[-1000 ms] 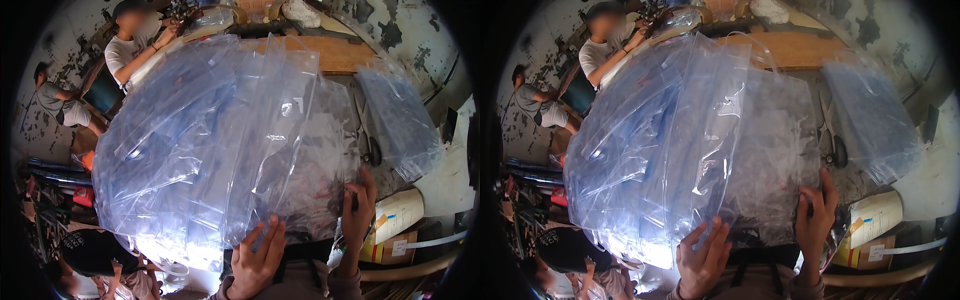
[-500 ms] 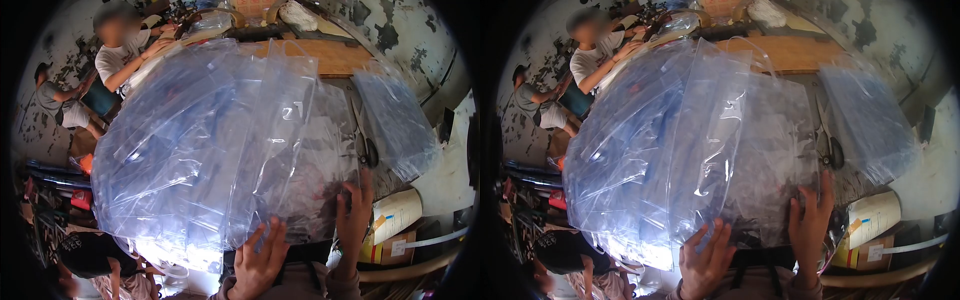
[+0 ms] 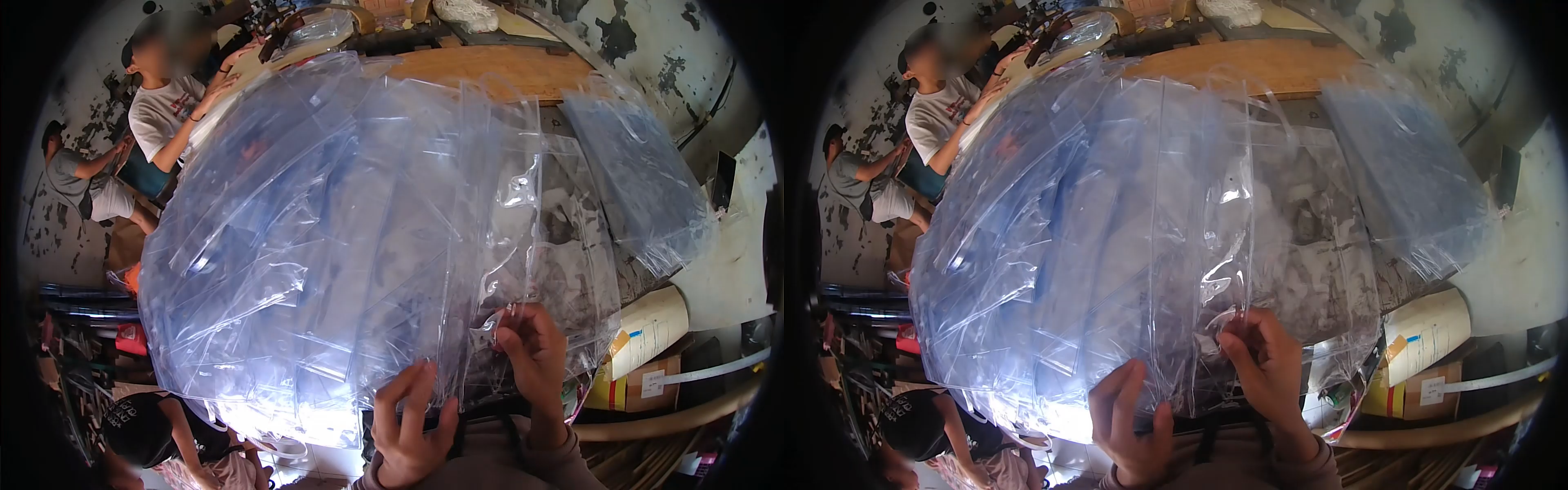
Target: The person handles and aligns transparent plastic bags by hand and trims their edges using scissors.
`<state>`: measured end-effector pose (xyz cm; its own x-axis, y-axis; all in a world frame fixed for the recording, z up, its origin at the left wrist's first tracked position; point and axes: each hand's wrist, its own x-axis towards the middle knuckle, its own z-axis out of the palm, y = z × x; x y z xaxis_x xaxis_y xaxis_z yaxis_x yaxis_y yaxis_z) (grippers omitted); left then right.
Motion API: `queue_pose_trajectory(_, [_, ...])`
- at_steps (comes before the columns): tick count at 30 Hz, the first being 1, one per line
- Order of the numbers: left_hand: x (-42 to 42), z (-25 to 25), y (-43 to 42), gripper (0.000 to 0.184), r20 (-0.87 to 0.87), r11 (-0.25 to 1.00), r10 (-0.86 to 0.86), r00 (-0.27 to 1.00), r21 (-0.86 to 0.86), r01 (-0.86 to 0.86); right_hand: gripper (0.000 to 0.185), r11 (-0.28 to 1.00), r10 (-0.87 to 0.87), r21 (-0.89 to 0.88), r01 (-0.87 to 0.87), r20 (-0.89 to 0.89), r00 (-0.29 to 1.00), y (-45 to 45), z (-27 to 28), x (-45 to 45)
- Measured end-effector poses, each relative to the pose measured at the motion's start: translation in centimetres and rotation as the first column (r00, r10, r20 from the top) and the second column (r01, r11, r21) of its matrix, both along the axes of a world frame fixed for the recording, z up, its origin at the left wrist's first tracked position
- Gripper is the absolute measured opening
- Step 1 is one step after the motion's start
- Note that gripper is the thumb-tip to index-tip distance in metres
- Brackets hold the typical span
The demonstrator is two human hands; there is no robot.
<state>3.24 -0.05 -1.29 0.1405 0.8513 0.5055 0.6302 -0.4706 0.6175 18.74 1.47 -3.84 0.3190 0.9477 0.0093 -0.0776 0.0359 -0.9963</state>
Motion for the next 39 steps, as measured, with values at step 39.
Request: queue_pose_trajectory(39, [-1.0,0.0,-0.2,0.045,0.221,0.902,0.097,0.971,-0.431,0.008,0.034,0.965,-0.075,0.255,-0.056,0.474,0.877,0.6,0.6,-1.4])
